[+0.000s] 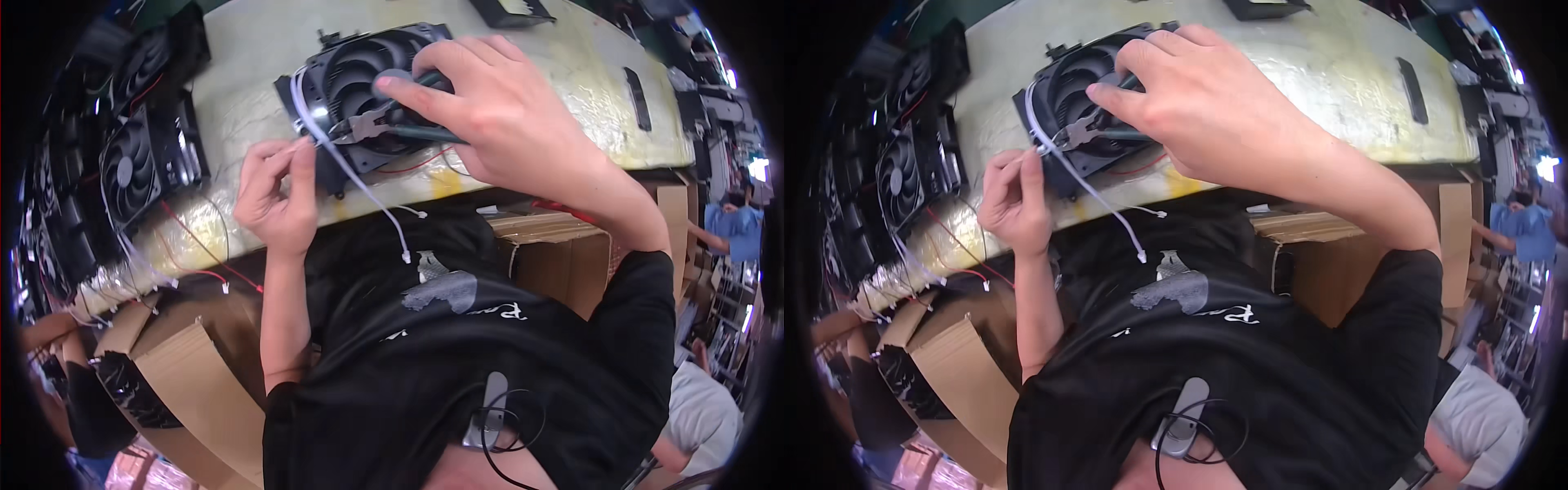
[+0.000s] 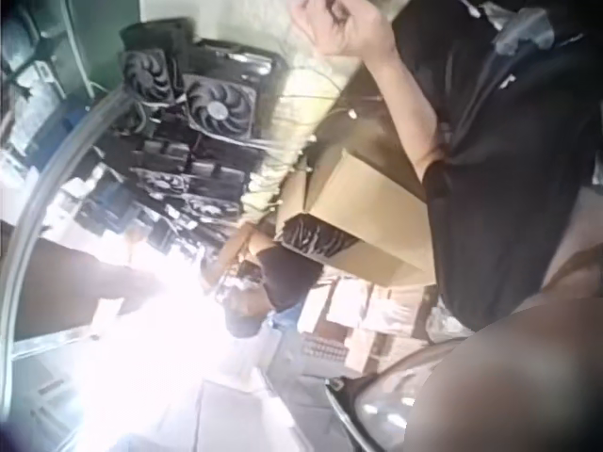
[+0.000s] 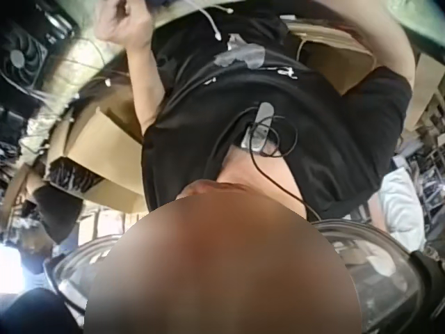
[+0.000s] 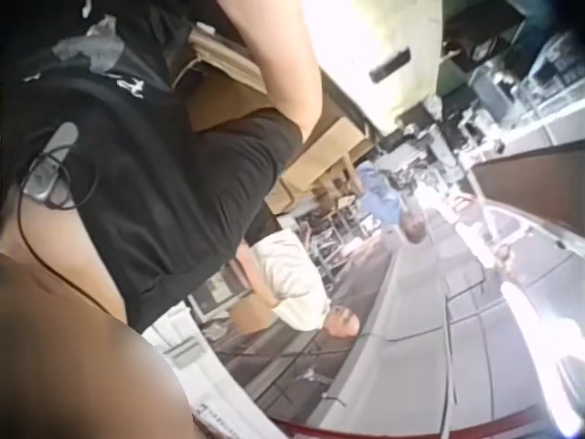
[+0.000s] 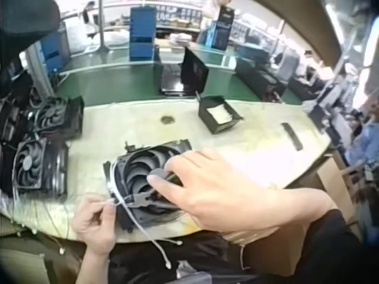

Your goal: The worker is assembling cooling fan units by securing wiring with zip ties and cutting off the excess length.

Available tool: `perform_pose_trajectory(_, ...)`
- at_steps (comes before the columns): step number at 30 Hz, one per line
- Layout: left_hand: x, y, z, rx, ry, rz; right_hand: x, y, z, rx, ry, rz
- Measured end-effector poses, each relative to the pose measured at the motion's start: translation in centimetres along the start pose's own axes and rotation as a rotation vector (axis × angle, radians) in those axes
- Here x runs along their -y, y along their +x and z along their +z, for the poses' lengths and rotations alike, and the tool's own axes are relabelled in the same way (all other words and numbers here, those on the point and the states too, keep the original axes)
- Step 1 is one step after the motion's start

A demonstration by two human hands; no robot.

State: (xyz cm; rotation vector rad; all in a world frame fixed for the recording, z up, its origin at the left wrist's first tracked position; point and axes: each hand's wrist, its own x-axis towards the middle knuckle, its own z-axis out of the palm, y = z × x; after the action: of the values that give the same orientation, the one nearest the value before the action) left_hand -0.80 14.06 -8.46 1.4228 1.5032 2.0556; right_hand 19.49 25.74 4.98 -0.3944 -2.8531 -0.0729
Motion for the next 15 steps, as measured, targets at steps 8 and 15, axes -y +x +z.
perform_pose_trajectory(8, -0.6, -1.0, -0.7, -0.037, -0.095, -0.063, 2.8, 3.0, -0.9, 0.019, -0.211, -0.169)
perform_pose_trajectory(15, -0.2, -0.5, -0.8, 0.004, -0.038, 0.025, 4.4, 3.3, -1.0, 0.163, -0.278, -0.146)
